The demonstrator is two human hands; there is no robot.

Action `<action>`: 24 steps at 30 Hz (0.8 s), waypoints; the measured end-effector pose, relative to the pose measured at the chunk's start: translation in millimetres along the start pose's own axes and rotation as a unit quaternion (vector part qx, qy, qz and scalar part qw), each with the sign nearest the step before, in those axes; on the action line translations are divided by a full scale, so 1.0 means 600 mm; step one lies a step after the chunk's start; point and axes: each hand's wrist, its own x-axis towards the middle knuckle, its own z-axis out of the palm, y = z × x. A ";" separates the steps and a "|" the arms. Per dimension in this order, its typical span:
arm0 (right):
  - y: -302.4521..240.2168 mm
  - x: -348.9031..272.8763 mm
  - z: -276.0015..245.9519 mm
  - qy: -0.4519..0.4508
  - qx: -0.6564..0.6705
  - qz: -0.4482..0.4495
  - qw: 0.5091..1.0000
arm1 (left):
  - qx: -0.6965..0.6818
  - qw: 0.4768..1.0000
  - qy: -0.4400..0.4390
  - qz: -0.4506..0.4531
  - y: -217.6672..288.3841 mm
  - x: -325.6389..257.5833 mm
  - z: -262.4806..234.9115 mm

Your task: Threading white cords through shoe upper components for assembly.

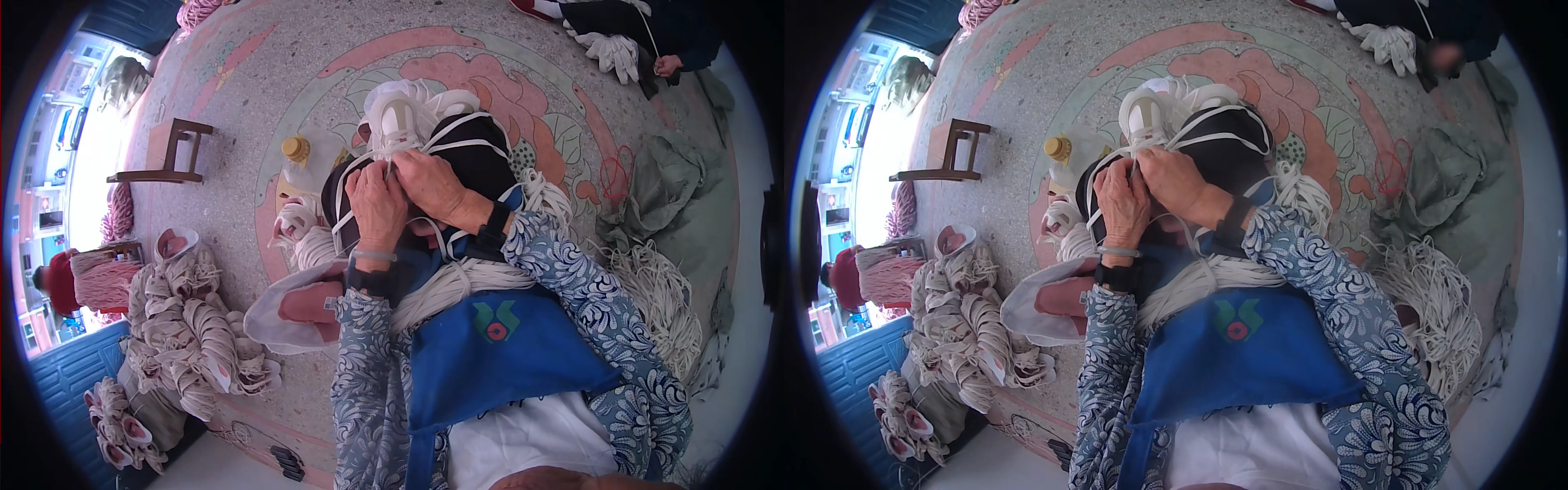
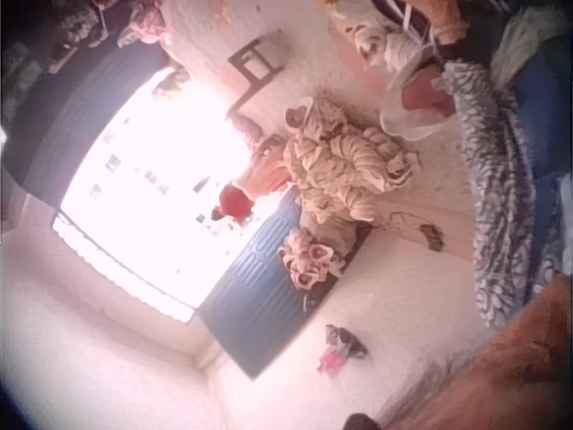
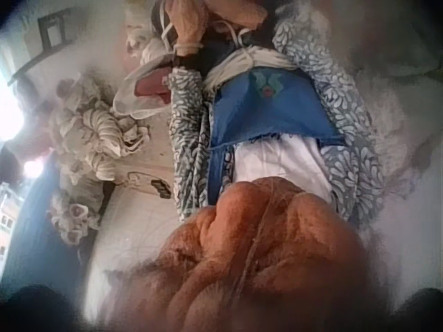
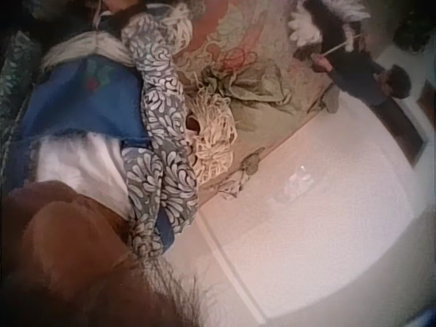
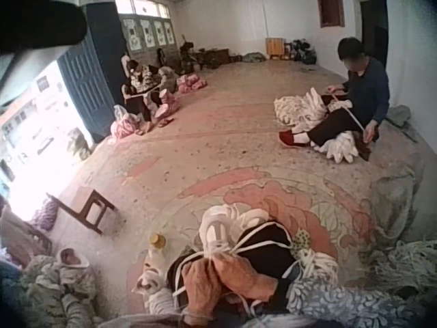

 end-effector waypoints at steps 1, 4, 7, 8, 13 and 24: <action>0.001 0.005 0.004 0.007 -0.006 0.012 1.000 | 0.002 1.000 -0.019 -0.010 -0.001 0.000 0.000; 0.007 0.016 0.008 0.006 -0.004 0.054 0.999 | -0.027 1.000 0.002 -0.004 0.004 0.001 0.006; 0.004 0.018 0.006 -0.005 -0.027 0.040 0.999 | -0.021 1.000 -0.013 0.004 0.003 0.000 0.001; 0.006 0.018 0.003 -0.005 -0.027 0.041 0.999 | -0.019 1.000 -0.015 0.021 0.002 0.001 0.000; 0.044 0.001 -0.036 -0.143 0.009 -0.058 0.988 | -0.022 0.999 -0.009 0.028 0.008 0.005 0.008; -0.011 -0.164 -0.277 -0.471 0.426 0.158 0.756 | -0.039 0.998 0.047 0.023 0.060 0.004 -0.063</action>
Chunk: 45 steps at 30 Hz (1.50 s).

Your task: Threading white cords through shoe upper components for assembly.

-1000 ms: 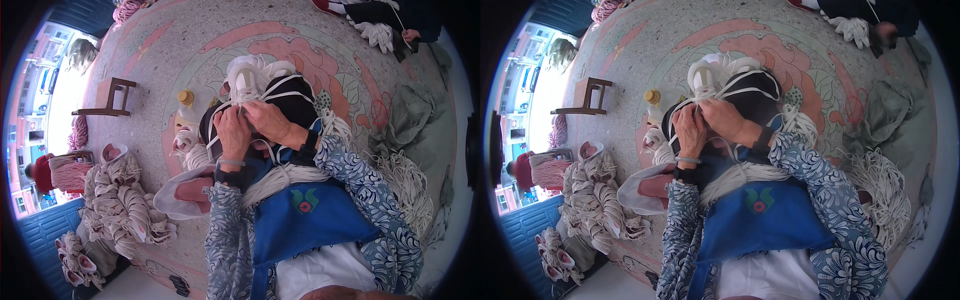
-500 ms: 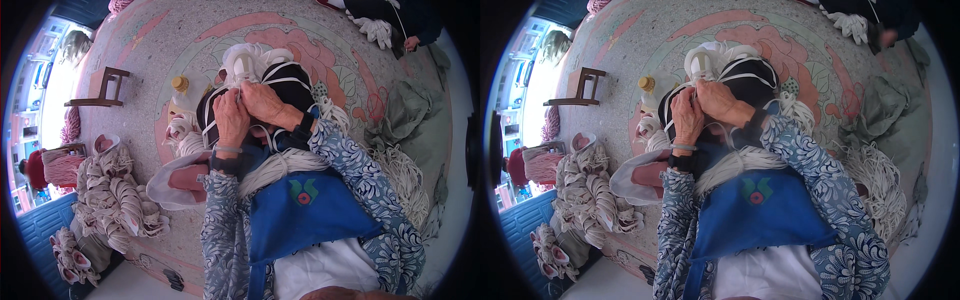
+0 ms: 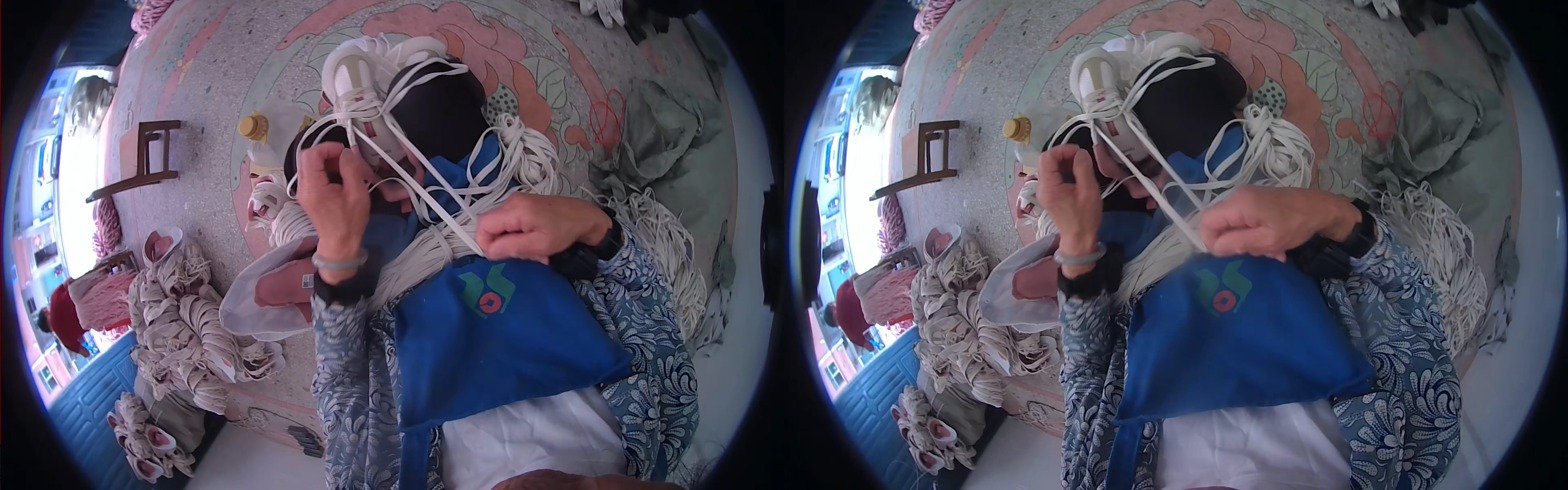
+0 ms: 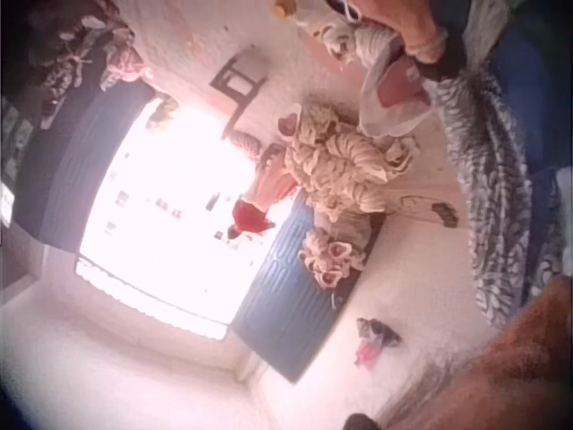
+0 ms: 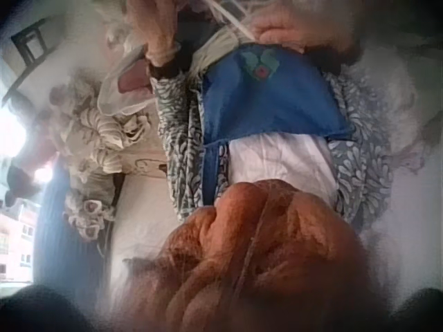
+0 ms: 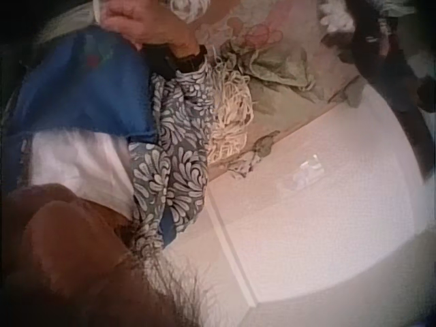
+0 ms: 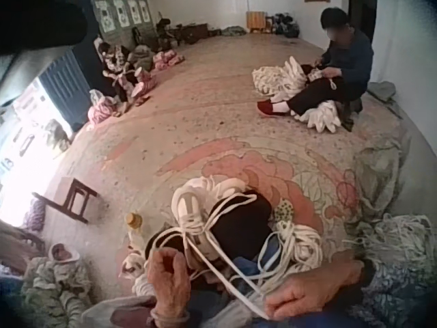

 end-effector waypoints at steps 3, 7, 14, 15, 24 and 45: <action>-0.008 0.000 0.027 -0.040 -0.014 -0.290 0.956 | -0.358 0.787 -0.331 -0.378 0.017 0.009 -0.015; -0.034 0.057 0.072 -0.136 -0.042 -0.340 0.930 | -0.463 0.655 -0.230 -0.551 0.081 0.030 0.019; -0.002 0.017 -0.003 0.145 0.073 -0.095 0.982 | -0.371 0.766 -0.401 -0.339 0.104 0.012 -0.025; 0.008 0.015 -0.015 0.156 0.079 -0.092 0.980 | -0.360 0.757 -0.455 -0.301 0.131 0.020 -0.044; 0.005 0.165 -0.008 0.113 0.506 -0.103 0.849 | -0.377 0.667 -0.634 0.109 0.225 -0.020 -0.025; 0.061 0.187 -0.028 0.391 -0.310 -0.074 0.864 | -0.703 0.439 -0.072 -0.555 0.010 -0.097 0.064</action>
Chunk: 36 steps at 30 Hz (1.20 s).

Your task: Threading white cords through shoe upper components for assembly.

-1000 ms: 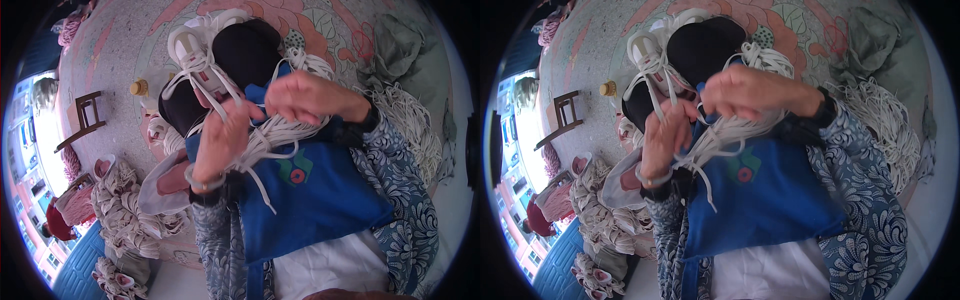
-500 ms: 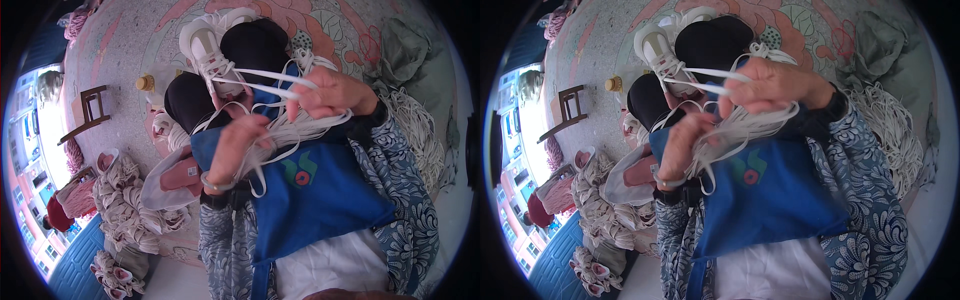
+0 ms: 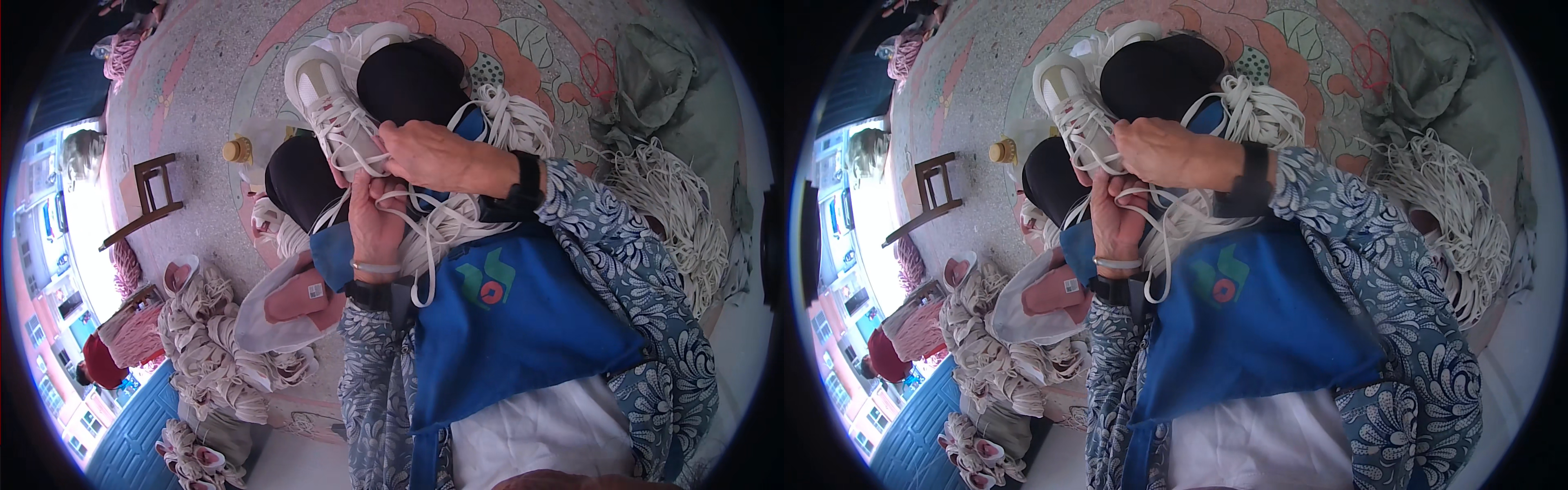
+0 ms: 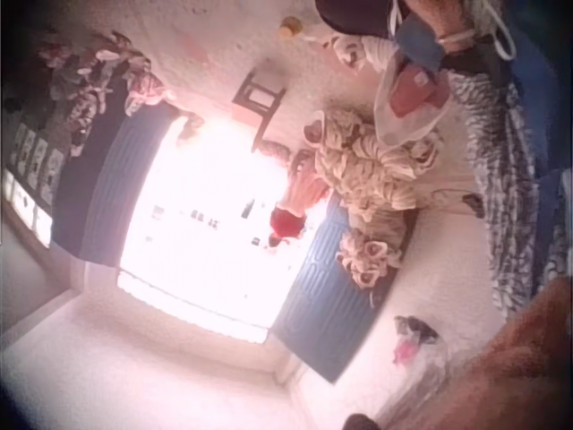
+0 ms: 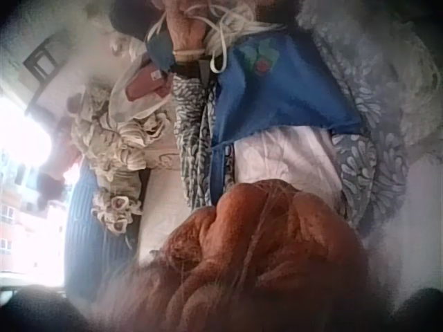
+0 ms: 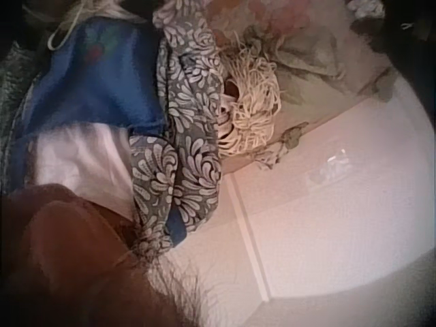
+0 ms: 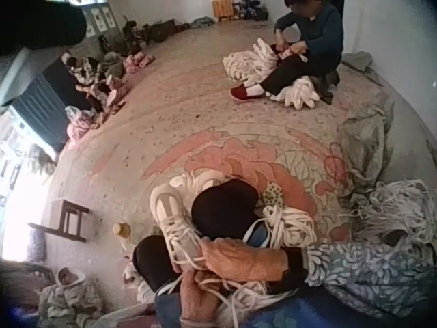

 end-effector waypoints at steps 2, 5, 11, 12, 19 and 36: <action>-0.007 0.021 -0.006 -0.007 -0.007 -0.006 1.000 | 0.031 0.998 0.014 0.061 -0.011 0.004 0.013; -0.014 0.070 -0.012 -0.058 0.033 -0.017 0.998 | 0.037 0.994 -0.004 0.104 0.006 0.034 0.021; 0.014 0.056 -0.028 0.027 0.013 -0.045 0.999 | 0.115 0.989 0.005 0.095 0.016 0.006 0.046; 0.037 0.046 -0.022 0.068 0.010 -0.083 0.994 | 0.225 0.973 0.032 0.035 0.030 -0.015 0.047; -0.054 -0.009 -0.080 -0.187 0.408 0.084 0.890 | 0.603 0.735 0.169 0.259 0.132 -0.039 0.064; -0.053 -0.027 -0.040 -0.273 0.450 0.073 0.847 | 0.886 0.258 0.080 0.377 0.134 0.045 0.101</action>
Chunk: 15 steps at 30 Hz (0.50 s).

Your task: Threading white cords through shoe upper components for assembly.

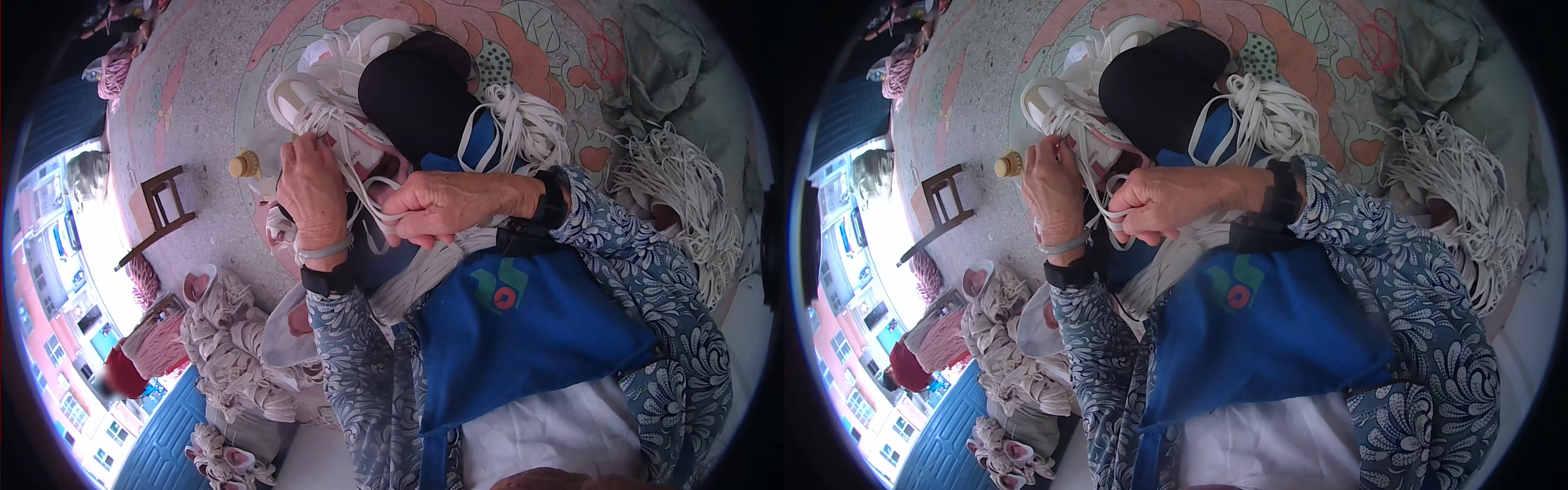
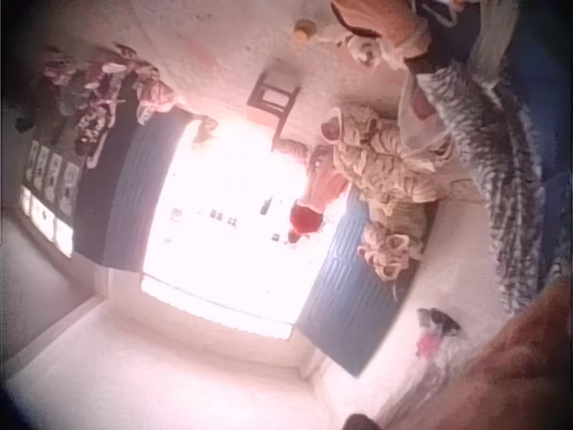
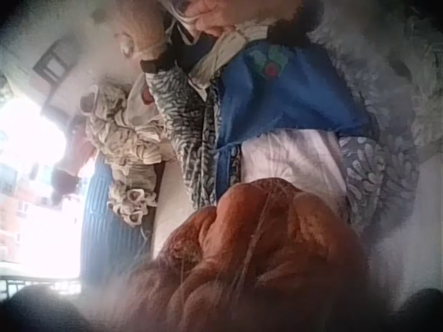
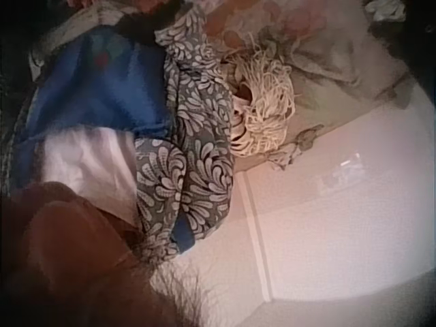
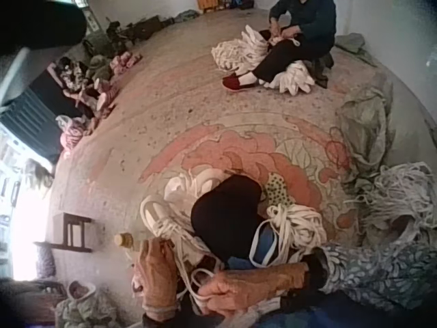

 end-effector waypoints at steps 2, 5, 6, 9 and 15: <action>0.000 0.001 -0.001 0.001 -0.006 -0.006 1.000 | 0.008 1.000 -0.005 -0.001 -0.003 0.004 0.003; -0.001 0.000 -0.001 0.002 -0.013 -0.016 1.000 | -0.006 1.000 0.013 0.007 -0.014 0.006 0.010; -0.001 -0.001 -0.001 0.001 -0.013 -0.020 1.000 | -0.026 0.999 0.034 0.016 -0.021 0.004 0.014; -0.001 -0.001 0.002 -0.007 -0.010 -0.024 1.000 | -0.123 0.989 0.062 0.044 -0.067 0.002 0.035; -0.002 -0.013 -0.007 0.047 0.098 -0.049 0.993 | -0.496 0.810 -0.139 -0.280 -0.056 0.006 0.019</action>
